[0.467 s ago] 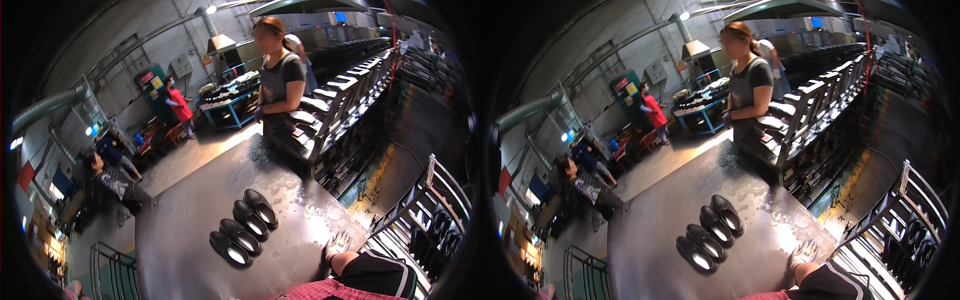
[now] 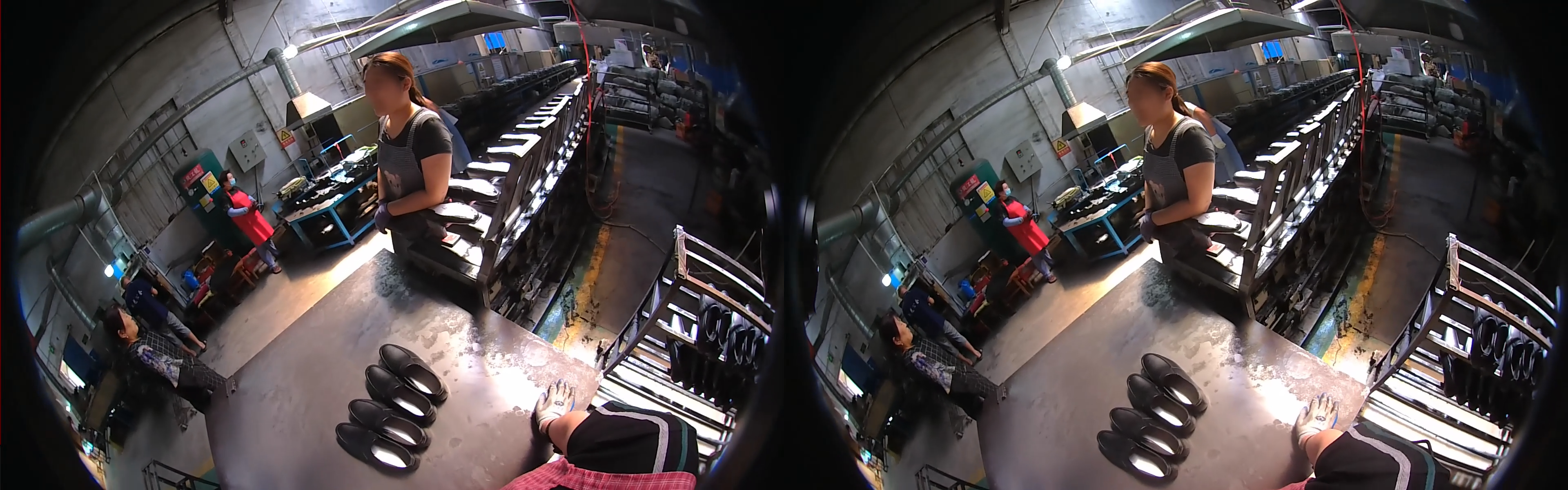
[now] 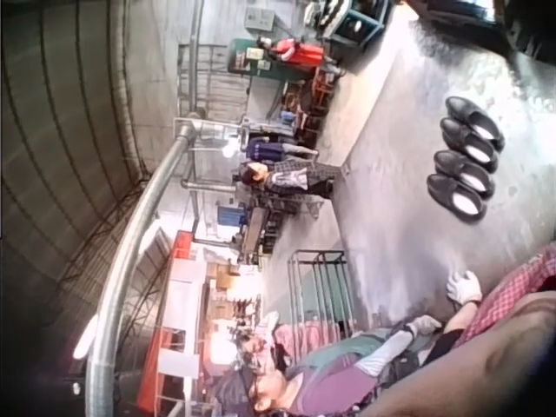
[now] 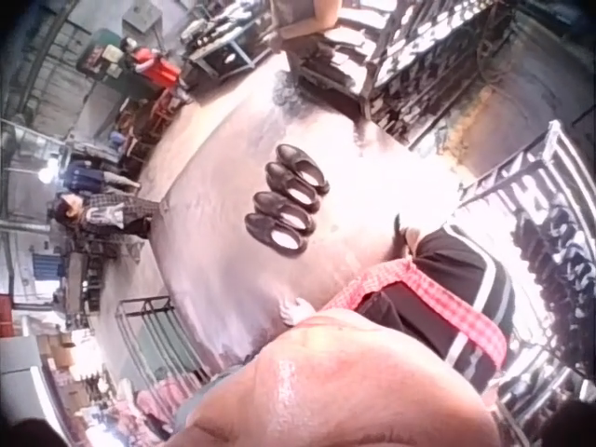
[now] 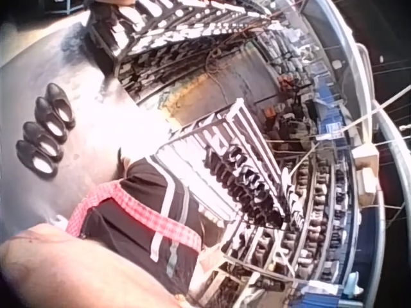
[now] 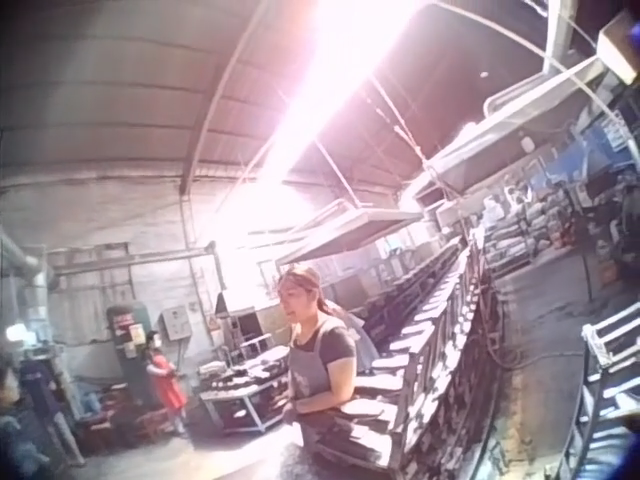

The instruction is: The recorder applies adhesive or pre-formed soles to the bottom of shoe uppers at a metal workbench in a factory setting.

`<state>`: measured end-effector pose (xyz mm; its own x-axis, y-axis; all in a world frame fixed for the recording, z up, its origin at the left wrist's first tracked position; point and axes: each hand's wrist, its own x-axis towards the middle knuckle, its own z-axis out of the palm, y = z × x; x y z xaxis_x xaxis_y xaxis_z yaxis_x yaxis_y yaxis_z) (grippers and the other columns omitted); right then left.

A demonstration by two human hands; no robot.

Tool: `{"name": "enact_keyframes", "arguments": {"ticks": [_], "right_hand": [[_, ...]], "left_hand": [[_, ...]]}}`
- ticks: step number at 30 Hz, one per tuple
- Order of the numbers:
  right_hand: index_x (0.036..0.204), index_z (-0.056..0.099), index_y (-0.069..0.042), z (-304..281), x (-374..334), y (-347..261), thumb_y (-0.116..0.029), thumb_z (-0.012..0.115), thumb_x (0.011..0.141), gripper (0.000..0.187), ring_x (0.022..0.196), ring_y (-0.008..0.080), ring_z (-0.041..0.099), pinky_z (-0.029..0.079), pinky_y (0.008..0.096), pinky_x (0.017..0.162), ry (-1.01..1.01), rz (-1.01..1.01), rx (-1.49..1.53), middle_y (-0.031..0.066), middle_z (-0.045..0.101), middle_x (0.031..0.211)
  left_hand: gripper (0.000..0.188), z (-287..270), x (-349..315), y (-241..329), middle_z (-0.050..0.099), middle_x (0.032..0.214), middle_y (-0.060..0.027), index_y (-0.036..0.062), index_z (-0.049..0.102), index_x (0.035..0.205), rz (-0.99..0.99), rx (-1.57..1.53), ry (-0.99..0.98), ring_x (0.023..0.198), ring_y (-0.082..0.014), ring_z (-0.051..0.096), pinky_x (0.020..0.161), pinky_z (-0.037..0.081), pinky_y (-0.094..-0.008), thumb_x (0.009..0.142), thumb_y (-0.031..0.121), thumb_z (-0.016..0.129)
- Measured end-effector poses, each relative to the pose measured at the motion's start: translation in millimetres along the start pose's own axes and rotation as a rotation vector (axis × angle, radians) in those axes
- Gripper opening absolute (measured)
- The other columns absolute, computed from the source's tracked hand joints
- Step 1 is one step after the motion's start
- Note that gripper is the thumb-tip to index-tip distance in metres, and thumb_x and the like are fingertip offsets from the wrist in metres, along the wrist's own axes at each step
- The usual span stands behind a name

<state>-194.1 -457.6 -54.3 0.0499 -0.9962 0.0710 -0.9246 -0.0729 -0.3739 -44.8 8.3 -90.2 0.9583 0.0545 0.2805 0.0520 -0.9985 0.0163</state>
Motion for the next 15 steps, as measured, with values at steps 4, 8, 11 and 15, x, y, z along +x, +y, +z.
{"name": "enact_keyframes", "arguments": {"ticks": [4,8,11,15], "right_hand": [[0.13,0.058,-0.003,-1.1,2.9,-0.8,-0.033,0.045,0.093,0.049,0.142,0.0329,0.032,0.008,0.0483,0.121,0.018,-0.019,-0.026,0.0183,0.045,0.147],[0.135,0.052,-0.005,5.7,4.2,-1.5,-0.034,0.046,0.091,0.053,0.142,0.0312,0.03,0.01,0.0463,0.121,0.029,-0.009,-0.052,0.0152,0.04,0.151],[0.14,0.048,-0.006,-1.6,3.3,-8.3,-0.035,0.045,0.092,0.056,0.144,0.0312,0.028,0.01,0.0458,0.121,-0.037,-0.011,-0.061,0.0151,0.037,0.153],[0.14,0.049,-0.004,0.5,2.7,-2.1,-0.036,0.041,0.095,0.056,0.144,0.0337,0.028,0.005,0.0477,0.122,-0.03,-0.024,-0.016,0.018,0.037,0.152]], "left_hand": [[0.047,-32.1,4.9,16.8,0.052,0.135,-0.0142,0.0066,0.061,0.122,-0.013,-0.012,0.032,0.127,-0.0346,0.044,0.104,0.036,-0.0524,0.092,0.043,0.056],[0.048,-39.6,6.0,16.4,0.054,0.132,-0.0175,0.0039,0.06,0.121,-0.057,-0.04,0.066,0.124,-0.0352,0.047,0.101,0.039,-0.0508,0.091,0.041,0.058],[0.049,-38.0,9.6,7.4,0.055,0.13,-0.02,0.0018,0.059,0.121,-0.088,-0.055,0.107,0.121,-0.0356,0.05,0.098,0.042,-0.0495,0.09,0.04,0.061],[0.053,-30.6,4.7,0.1,0.053,0.132,-0.0191,0.0024,0.06,0.116,-0.028,0.176,-0.029,0.125,-0.0378,0.045,0.1,0.04,-0.0522,0.086,0.046,0.065]]}}
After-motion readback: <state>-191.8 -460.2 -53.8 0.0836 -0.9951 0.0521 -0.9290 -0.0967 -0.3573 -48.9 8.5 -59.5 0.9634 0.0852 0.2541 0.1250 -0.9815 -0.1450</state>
